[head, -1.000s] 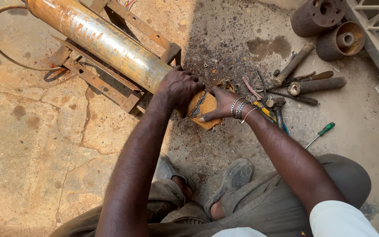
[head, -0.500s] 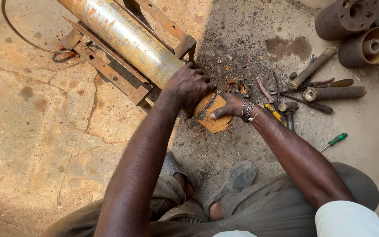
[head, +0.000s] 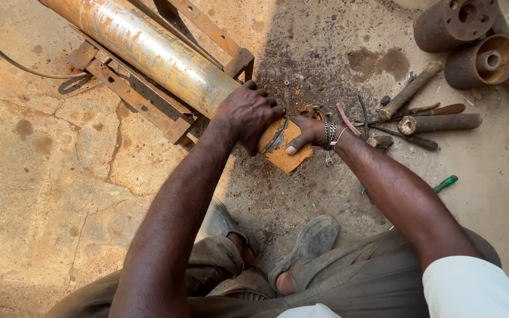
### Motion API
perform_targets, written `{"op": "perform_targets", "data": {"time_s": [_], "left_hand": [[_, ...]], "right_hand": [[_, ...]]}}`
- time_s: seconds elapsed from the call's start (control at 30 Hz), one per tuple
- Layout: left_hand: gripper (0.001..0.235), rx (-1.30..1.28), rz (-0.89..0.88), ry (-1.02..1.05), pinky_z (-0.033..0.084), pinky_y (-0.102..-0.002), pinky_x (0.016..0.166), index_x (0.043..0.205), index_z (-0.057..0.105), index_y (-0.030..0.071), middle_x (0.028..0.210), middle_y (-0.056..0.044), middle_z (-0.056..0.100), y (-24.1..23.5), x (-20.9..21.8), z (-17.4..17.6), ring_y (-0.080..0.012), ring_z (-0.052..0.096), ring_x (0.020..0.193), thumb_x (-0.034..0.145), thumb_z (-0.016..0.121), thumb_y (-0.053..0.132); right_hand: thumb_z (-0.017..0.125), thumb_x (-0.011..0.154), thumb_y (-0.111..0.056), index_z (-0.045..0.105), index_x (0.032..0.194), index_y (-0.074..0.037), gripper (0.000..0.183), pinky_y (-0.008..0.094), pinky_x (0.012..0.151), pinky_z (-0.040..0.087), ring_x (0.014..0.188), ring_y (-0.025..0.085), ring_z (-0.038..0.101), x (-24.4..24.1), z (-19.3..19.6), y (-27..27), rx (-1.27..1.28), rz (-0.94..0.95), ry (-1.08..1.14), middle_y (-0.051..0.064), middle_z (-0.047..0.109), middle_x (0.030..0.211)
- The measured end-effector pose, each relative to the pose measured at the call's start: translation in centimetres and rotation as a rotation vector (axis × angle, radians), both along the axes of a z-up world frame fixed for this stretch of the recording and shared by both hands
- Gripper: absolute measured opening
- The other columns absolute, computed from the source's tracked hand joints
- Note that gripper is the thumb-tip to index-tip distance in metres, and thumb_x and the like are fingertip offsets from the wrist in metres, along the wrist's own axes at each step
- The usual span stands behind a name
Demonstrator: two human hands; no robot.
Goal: The person is repairing a yellow metal pipe. They use pliers to remove a small metal ring and a hammer to strike the pipe's end, dislodging rust and debris.
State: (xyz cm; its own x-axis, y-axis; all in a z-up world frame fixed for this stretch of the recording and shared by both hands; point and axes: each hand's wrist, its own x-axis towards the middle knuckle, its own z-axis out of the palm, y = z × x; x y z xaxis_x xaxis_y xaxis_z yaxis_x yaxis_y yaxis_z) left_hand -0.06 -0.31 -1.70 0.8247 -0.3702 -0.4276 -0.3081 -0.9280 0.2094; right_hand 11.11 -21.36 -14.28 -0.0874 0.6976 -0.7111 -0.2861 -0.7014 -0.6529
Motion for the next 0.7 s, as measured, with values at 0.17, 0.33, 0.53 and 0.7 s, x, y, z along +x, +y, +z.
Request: {"op": "perform_targets", "data": {"time_s": [0.17,0.33,0.53,0.7], "left_hand": [[0.071,0.022,-0.006,-0.032,0.046,-0.042,0.106,0.114,0.064,0.020,0.091,0.001,0.067,0.3,-0.1,0.2,-0.0210,0.065,0.094,0.058,0.093,0.052],[0.073,0.084,0.006,0.064,0.053,-0.038,0.094,0.119,0.063,0.020,0.087,0.000,0.069,0.1,0.0,0.0,-0.0190,0.066,0.085,0.062,0.093,0.054],[0.066,0.078,0.013,0.008,0.053,-0.035,0.091,0.116,0.066,0.021,0.085,0.003,0.068,0.3,-0.3,0.5,-0.0155,0.063,0.081,0.063,0.093,0.050],[0.069,0.062,-0.006,-0.016,0.051,-0.039,0.093,0.118,0.064,0.020,0.083,0.000,0.066,0.4,-0.1,0.8,-0.0178,0.062,0.083,0.064,0.092,0.054]], "right_hand": [[0.098,0.044,-0.038,0.043,0.140,0.008,0.119,0.048,0.097,0.060,0.112,0.034,0.070,-0.1,0.5,1.2,-0.016,0.022,0.047,0.023,0.069,0.121],[0.094,0.055,-0.055,0.036,0.147,0.003,0.123,0.046,0.099,0.058,0.113,0.038,0.067,-6.0,7.8,2.3,-0.344,0.523,-1.049,0.026,0.064,0.123],[0.097,0.051,-0.063,0.032,0.146,0.001,0.132,0.048,0.102,0.051,0.122,0.038,0.059,-7.6,8.4,1.9,-0.244,0.349,-1.231,0.028,0.055,0.136],[0.095,0.042,-0.051,0.024,0.152,-0.004,0.139,0.045,0.106,0.053,0.126,0.035,0.063,0.6,4.2,3.2,-0.113,0.064,-0.071,0.026,0.061,0.138]]}}
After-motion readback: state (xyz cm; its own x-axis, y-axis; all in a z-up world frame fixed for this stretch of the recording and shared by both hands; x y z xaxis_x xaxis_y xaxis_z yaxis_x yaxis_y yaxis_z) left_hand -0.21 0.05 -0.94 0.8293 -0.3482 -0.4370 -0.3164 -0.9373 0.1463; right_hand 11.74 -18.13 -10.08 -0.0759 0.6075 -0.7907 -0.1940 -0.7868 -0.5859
